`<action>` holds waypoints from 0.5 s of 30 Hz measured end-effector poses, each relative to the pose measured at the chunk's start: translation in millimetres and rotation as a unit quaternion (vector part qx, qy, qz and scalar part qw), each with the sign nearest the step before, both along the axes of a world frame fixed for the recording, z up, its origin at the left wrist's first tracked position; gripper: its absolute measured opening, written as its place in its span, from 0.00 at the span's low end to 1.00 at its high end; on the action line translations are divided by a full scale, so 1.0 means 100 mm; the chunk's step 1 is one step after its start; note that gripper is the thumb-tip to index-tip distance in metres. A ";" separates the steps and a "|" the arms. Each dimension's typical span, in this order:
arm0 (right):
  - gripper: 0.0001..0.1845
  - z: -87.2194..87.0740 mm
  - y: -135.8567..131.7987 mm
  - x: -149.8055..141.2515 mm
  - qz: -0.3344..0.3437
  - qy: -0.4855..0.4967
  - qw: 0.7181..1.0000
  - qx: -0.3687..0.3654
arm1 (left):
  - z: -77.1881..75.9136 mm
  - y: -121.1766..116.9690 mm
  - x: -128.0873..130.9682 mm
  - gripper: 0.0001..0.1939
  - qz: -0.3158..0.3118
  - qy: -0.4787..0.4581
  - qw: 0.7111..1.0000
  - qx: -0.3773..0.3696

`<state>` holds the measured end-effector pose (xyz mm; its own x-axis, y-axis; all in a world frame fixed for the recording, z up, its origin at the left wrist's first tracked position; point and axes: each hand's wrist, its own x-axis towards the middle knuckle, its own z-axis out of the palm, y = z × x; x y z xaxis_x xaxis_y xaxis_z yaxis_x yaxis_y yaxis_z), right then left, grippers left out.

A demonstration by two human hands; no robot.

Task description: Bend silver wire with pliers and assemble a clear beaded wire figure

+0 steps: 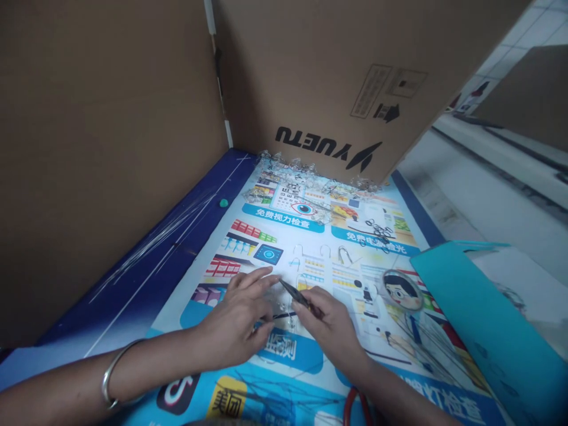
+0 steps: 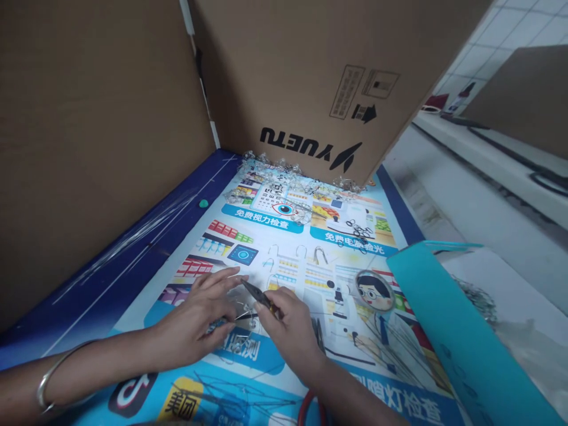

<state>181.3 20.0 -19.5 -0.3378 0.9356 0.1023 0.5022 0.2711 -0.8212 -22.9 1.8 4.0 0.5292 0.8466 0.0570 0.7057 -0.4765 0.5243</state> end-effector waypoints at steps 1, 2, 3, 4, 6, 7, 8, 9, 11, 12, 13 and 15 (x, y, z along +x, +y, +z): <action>0.10 0.00 0.00 0.00 0.001 0.003 1.000 -0.002 | -0.02 0.00 0.00 0.05 0.006 -0.008 1.000 -0.001; 0.10 0.00 0.00 0.00 0.001 0.006 1.000 -0.003 | -0.04 0.00 0.00 0.05 0.012 -0.017 1.000 0.001; 0.10 -0.01 0.00 0.00 0.000 0.007 1.000 -0.004 | -0.06 0.00 0.01 0.05 0.017 -0.027 0.999 0.005; 0.10 -0.01 0.00 0.00 -0.002 0.009 1.000 -0.005 | -0.07 0.00 0.01 0.05 0.022 -0.036 0.999 0.008; 0.11 -0.03 0.00 0.00 -0.009 0.018 1.000 -0.010 | -0.06 -0.01 0.02 0.05 0.031 -0.052 0.998 0.007; 0.11 -0.03 0.00 0.00 -0.012 0.025 1.000 -0.014 | -0.05 -0.01 0.02 0.05 0.032 -0.057 0.998 0.001; 0.11 -0.04 0.01 0.00 -0.014 0.034 0.999 -0.019 | -0.03 -0.02 0.03 0.05 0.030 -0.060 0.998 -0.005; 0.11 -0.05 0.02 0.01 -0.016 0.045 0.999 -0.023 | -0.01 -0.02 0.04 0.06 0.024 -0.062 0.998 -0.010; 0.11 -0.05 0.03 0.01 -0.019 0.070 0.997 -0.035 | 0.03 -0.04 0.06 0.07 -0.003 -0.064 0.998 -0.011; 0.11 -0.05 0.03 0.02 -0.021 0.084 0.995 -0.043 | 0.05 -0.06 0.07 0.09 -0.024 -0.060 0.998 -0.007; 0.11 -0.05 0.04 0.02 -0.022 0.097 0.994 -0.052 | 0.06 -0.07 0.09 0.10 -0.047 -0.055 0.997 0.001; 0.11 -0.04 0.05 0.03 -0.021 0.121 0.990 -0.069 | 0.08 -0.10 0.12 0.14 -0.079 -0.037 0.996 0.028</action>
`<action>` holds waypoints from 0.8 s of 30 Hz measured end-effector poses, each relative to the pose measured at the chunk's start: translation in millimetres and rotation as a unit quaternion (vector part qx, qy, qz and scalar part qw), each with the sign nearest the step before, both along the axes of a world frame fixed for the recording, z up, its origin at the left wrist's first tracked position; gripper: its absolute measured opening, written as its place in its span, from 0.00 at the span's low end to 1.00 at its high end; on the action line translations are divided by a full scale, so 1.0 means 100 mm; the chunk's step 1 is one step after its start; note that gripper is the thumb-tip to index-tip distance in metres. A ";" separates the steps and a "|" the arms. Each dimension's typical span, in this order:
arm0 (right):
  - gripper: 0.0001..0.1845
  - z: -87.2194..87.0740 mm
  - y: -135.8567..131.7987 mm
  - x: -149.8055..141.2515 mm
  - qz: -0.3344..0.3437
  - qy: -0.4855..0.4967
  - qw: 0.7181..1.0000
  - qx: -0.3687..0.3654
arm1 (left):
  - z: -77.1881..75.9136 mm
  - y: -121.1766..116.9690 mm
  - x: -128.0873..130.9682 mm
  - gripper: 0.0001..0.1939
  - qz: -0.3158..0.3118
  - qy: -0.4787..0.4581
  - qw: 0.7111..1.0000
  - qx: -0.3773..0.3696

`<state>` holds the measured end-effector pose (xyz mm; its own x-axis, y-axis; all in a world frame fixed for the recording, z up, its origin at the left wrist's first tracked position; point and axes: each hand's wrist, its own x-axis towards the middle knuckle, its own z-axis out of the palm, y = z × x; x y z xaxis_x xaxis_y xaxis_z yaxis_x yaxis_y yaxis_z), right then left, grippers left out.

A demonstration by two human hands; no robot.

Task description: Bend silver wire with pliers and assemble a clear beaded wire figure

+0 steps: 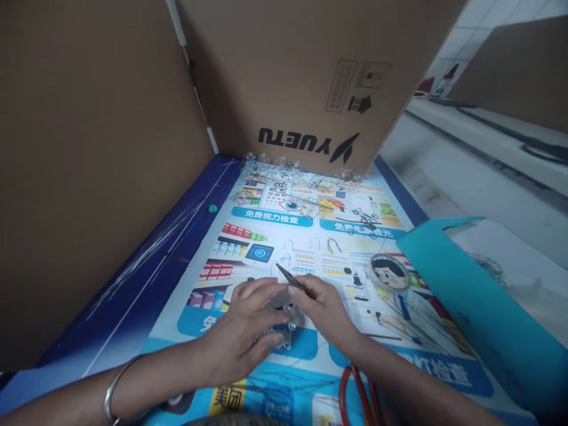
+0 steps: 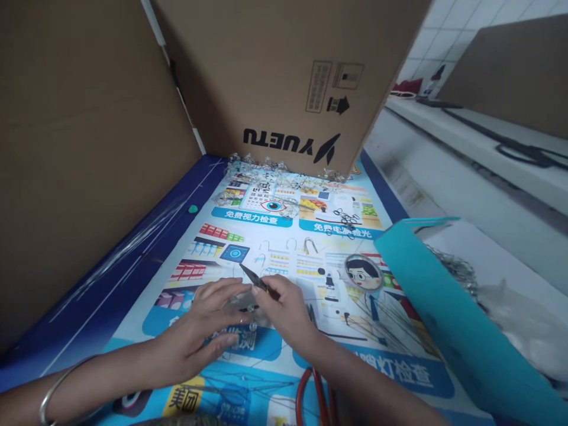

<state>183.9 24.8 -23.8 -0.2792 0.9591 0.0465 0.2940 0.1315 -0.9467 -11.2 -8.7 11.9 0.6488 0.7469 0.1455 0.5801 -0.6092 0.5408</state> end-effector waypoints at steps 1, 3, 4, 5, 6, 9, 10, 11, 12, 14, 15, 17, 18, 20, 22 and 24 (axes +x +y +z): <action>0.11 0.01 0.00 0.00 0.001 0.012 1.000 -0.007 | 0.00 -0.02 0.01 0.15 -0.001 0.010 1.000 0.018; 0.11 0.02 0.01 0.01 0.003 0.035 0.999 -0.018 | 0.00 -0.04 0.03 0.18 0.009 0.029 0.998 0.051; 0.11 0.03 0.01 0.01 0.003 0.046 0.999 -0.022 | 0.00 -0.05 0.04 0.19 0.009 0.038 0.997 0.063; 0.11 0.03 0.01 0.01 0.002 0.055 0.998 -0.026 | 0.00 -0.06 0.04 0.20 0.003 0.046 0.996 0.070; 0.11 0.04 0.02 0.01 -0.001 0.061 0.998 -0.028 | 0.00 -0.06 0.05 0.20 -0.011 0.052 0.996 0.071; 0.12 0.03 0.02 0.01 -0.007 0.067 0.997 -0.031 | 0.00 -0.07 0.08 0.19 -0.068 0.070 0.993 0.062; 0.12 0.03 0.02 0.01 -0.009 0.067 0.997 -0.032 | 0.00 -0.07 0.09 0.19 -0.083 0.076 0.992 0.062; 0.12 0.02 0.02 0.01 -0.010 0.067 0.997 -0.032 | 0.00 -0.07 0.10 0.18 -0.092 0.081 0.990 0.066; 0.12 0.01 0.02 0.01 -0.010 0.067 0.997 -0.031 | 0.00 -0.08 0.10 0.18 -0.098 0.087 0.989 0.072; 0.12 0.01 0.02 0.02 -0.006 0.063 0.998 -0.026 | 0.01 -0.08 0.08 0.18 -0.103 0.088 0.987 0.084; 0.12 0.01 0.02 0.02 -0.005 0.057 0.998 -0.022 | 0.02 -0.08 0.05 0.18 -0.107 0.081 0.987 0.089; 0.11 0.01 0.02 0.03 -0.002 0.032 0.999 -0.005 | 0.05 -0.04 -0.03 0.19 -0.106 0.042 0.988 0.104; 0.11 0.02 0.02 0.05 -0.002 0.013 1.000 0.008 | 0.06 -0.01 -0.08 0.18 -0.092 0.013 0.989 0.113; 0.09 0.02 0.03 0.08 0.001 -0.027 0.999 0.040 | 0.08 0.07 -0.19 0.14 -0.024 -0.067 0.988 0.136; 0.08 0.01 0.04 0.11 0.006 -0.069 0.995 0.075 | 0.07 0.17 -0.26 0.09 0.064 -0.127 0.981 0.130; 0.08 -0.03 0.05 0.15 0.013 -0.107 0.988 0.111 | 0.04 0.27 -0.31 0.06 0.107 -0.128 0.983 0.078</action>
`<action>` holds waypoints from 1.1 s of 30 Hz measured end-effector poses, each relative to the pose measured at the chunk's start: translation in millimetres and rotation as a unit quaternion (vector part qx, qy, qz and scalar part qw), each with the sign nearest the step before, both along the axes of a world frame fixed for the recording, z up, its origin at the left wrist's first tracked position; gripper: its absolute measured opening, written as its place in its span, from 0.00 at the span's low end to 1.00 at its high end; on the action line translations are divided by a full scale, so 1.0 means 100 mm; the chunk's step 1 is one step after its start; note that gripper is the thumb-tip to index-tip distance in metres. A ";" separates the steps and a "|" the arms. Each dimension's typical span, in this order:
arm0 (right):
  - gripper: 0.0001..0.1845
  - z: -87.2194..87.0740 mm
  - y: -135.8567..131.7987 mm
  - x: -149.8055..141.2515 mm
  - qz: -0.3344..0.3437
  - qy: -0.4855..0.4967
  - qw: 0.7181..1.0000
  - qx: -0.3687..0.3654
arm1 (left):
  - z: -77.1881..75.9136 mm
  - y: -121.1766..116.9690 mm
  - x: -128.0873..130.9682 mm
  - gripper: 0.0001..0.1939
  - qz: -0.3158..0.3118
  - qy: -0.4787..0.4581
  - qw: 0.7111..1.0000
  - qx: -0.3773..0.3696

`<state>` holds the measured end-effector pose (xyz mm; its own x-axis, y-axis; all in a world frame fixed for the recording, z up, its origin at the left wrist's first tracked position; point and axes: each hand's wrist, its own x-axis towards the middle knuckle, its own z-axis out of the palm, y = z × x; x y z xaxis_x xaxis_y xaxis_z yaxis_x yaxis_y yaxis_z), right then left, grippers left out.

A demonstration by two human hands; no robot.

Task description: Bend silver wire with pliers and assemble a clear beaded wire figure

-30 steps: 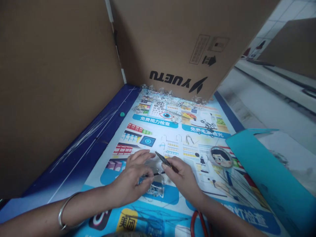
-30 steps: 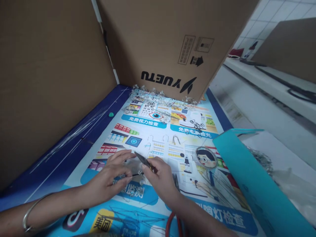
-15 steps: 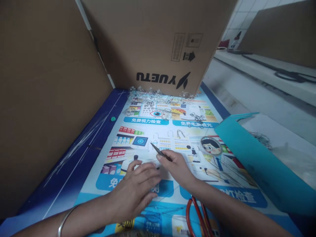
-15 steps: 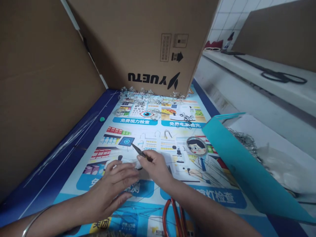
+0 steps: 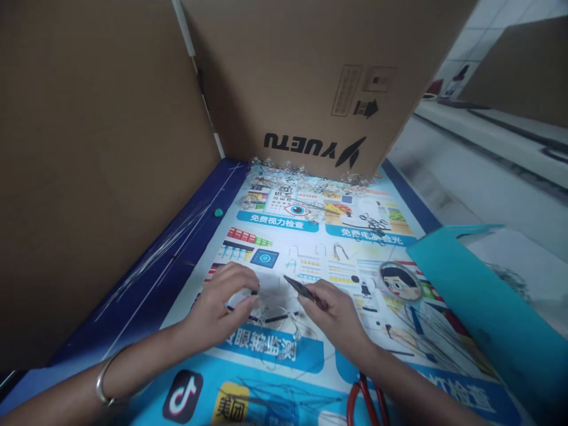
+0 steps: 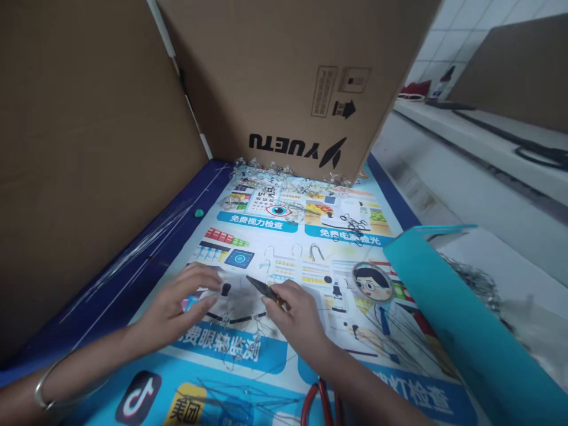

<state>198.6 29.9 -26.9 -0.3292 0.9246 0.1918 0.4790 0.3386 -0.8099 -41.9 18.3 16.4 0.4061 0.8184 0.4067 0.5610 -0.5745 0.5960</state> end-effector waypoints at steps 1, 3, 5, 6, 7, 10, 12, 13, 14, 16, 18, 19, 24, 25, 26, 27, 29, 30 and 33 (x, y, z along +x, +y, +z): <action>0.08 -0.03 0.00 0.01 0.006 -0.017 1.000 0.021 | -0.02 0.04 -0.01 0.05 0.001 0.007 0.999 -0.041; 0.08 -0.09 0.00 0.03 0.013 -0.040 0.997 0.071 | -0.07 0.08 0.00 0.08 -0.019 0.023 0.993 -0.114; 0.07 -0.14 -0.01 0.04 0.020 -0.058 0.991 0.116 | -0.13 0.09 0.03 0.11 -0.046 0.031 0.986 -0.156; 0.06 -0.15 -0.02 0.04 0.025 -0.066 0.989 0.133 | -0.16 0.09 0.05 0.12 -0.053 0.033 0.984 -0.166; 0.06 -0.16 -0.02 0.04 0.031 -0.074 0.986 0.146 | -0.19 0.08 0.07 0.13 -0.051 0.035 0.983 -0.173; 0.05 -0.16 -0.03 0.03 0.039 -0.095 0.980 0.172 | -0.27 0.06 0.14 0.11 -0.027 0.038 0.982 -0.181; 0.05 -0.15 -0.03 0.02 0.039 -0.107 0.977 0.181 | -0.32 0.05 0.18 0.09 -0.007 0.039 0.983 -0.179; 0.05 -0.14 -0.02 0.02 0.040 -0.113 0.975 0.186 | -0.34 0.04 0.19 0.08 0.001 0.037 0.984 -0.176; 0.05 -0.14 -0.02 0.02 0.041 -0.119 0.974 0.191 | -0.35 0.04 0.20 0.07 0.010 0.033 0.985 -0.171; 0.04 -0.14 -0.02 0.01 0.044 -0.126 0.970 0.201 | -0.37 0.03 0.21 0.05 0.019 0.018 0.986 -0.165; 0.04 -0.14 -0.02 0.00 0.046 -0.130 0.968 0.209 | -0.37 0.03 0.21 0.03 0.024 0.003 0.987 -0.161; 0.04 -0.14 -0.02 0.00 0.047 -0.130 0.968 0.211 | -0.37 0.03 0.21 0.03 0.027 -0.001 0.987 -0.160; 0.06 -0.16 -0.02 0.00 0.049 -0.132 0.969 0.205 | -0.36 0.03 0.18 0.07 0.048 -0.022 0.987 -0.152; 0.06 -0.16 -0.02 0.00 0.047 -0.133 0.970 0.199 | -0.36 0.04 0.18 0.08 0.047 -0.032 0.987 -0.151; 0.06 -0.16 -0.02 0.00 0.045 -0.132 0.971 0.193 | -0.36 0.04 0.17 0.09 0.044 -0.041 0.987 -0.150; 0.06 -0.17 -0.02 0.00 0.044 -0.129 0.973 0.185 | -0.35 0.04 0.17 0.09 0.038 -0.052 0.987 -0.148; 0.05 -0.16 -0.01 -0.01 0.040 -0.122 0.977 0.171 | -0.34 0.04 0.17 0.09 0.025 -0.076 0.987 -0.136; 0.05 -0.16 -0.01 -0.01 0.037 -0.119 0.978 0.167 | -0.34 0.05 0.16 0.08 0.017 -0.089 0.988 -0.128; 0.04 -0.14 0.00 -0.05 0.030 -0.113 0.979 0.169 | -0.32 0.04 0.16 0.07 0.001 -0.115 0.987 -0.109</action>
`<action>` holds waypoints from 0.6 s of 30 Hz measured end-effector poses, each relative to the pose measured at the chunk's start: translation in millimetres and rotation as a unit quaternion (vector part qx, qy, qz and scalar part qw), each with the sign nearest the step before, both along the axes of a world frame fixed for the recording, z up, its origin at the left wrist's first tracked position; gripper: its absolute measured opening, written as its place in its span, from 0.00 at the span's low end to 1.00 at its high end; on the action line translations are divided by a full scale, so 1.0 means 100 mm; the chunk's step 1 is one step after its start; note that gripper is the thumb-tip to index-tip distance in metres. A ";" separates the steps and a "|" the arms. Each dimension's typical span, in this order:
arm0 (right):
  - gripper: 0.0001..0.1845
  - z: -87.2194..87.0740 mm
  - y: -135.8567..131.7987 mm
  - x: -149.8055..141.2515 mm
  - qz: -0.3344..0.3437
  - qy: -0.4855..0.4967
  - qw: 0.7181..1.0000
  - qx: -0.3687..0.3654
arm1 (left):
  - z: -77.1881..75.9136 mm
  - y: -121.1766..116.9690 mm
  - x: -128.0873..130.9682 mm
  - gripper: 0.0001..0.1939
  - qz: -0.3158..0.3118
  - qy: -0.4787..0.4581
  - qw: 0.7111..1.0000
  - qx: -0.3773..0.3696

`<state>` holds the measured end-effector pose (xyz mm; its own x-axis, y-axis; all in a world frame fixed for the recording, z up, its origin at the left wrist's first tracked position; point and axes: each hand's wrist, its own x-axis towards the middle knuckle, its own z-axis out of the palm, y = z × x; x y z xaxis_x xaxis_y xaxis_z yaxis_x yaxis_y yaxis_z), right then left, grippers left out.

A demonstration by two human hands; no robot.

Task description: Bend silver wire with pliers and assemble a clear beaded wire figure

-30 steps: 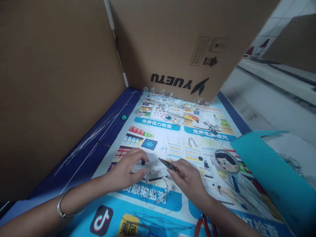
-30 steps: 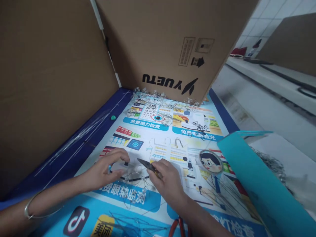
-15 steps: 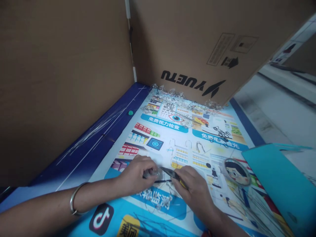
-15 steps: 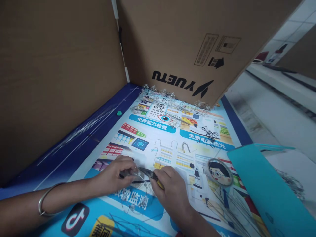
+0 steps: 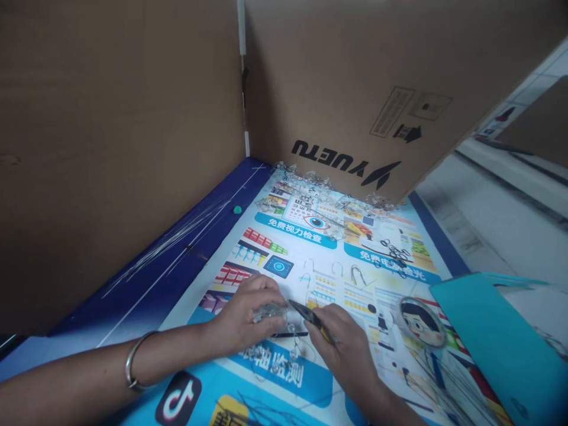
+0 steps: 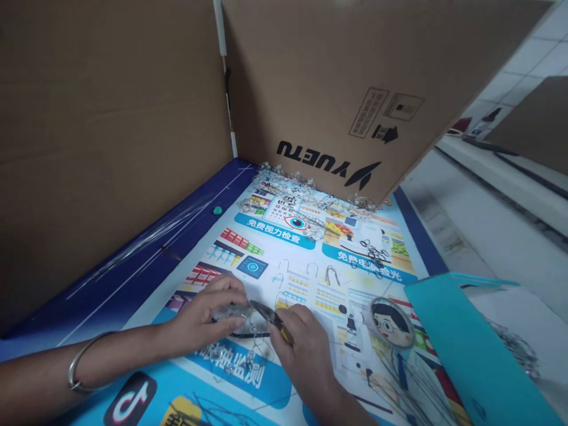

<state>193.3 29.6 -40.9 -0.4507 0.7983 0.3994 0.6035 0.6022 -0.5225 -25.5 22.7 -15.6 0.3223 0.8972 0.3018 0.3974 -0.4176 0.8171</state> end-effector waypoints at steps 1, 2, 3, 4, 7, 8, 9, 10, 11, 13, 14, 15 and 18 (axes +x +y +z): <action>0.04 0.01 0.00 -0.01 0.001 0.002 1.000 0.003 | 0.00 0.00 0.00 0.07 -0.002 -0.005 1.000 0.001; 0.04 0.01 0.00 -0.03 0.004 0.003 1.000 0.006 | 0.01 0.00 0.00 0.06 -0.004 -0.010 1.000 0.002; 0.04 0.02 0.00 -0.04 0.006 0.006 1.000 0.008 | 0.01 0.00 0.00 0.06 -0.005 -0.014 1.000 0.003; 0.04 0.02 0.00 -0.04 0.007 0.009 1.000 0.010 | 0.01 0.00 0.00 0.07 -0.007 -0.018 1.000 0.005; 0.05 0.05 0.01 -0.04 0.017 0.013 1.000 0.006 | 0.03 0.01 -0.01 0.10 -0.018 -0.013 1.000 0.004; 0.05 0.06 0.02 -0.03 0.024 0.013 1.000 0.004 | 0.05 0.01 -0.02 0.11 -0.020 -0.006 1.000 -0.001; 0.05 0.07 0.03 -0.03 0.034 0.013 0.999 0.001 | 0.07 0.01 -0.02 0.12 -0.022 0.002 1.000 -0.007; 0.05 0.08 0.04 -0.02 0.044 0.014 0.999 -0.001 | 0.09 0.01 -0.03 0.13 -0.024 0.010 1.000 -0.013; 0.05 0.09 0.04 -0.02 0.054 0.016 0.998 -0.003 | 0.12 0.00 -0.03 0.15 -0.028 0.016 0.999 -0.020; 0.05 0.12 0.05 -0.02 0.067 0.028 0.997 0.000 | 0.16 -0.01 -0.04 0.17 -0.039 0.025 0.999 -0.028; 0.05 0.13 0.05 -0.02 0.070 0.033 0.997 0.001 | 0.18 -0.01 -0.04 0.18 -0.043 0.030 0.998 -0.030; 0.05 0.13 0.05 -0.02 0.070 0.037 0.997 0.000 | 0.20 -0.01 -0.04 0.18 -0.045 0.035 0.998 -0.029; 0.05 0.15 0.05 -0.03 0.068 0.044 0.997 -0.005 | 0.24 -0.02 -0.05 0.19 -0.047 0.051 0.997 -0.025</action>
<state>190.8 34.8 -26.2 -0.5181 0.7370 0.4340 0.4685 0.6690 -0.5769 -30.5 20.7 8.2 0.4328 0.8745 0.2190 0.4402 -0.4170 0.7952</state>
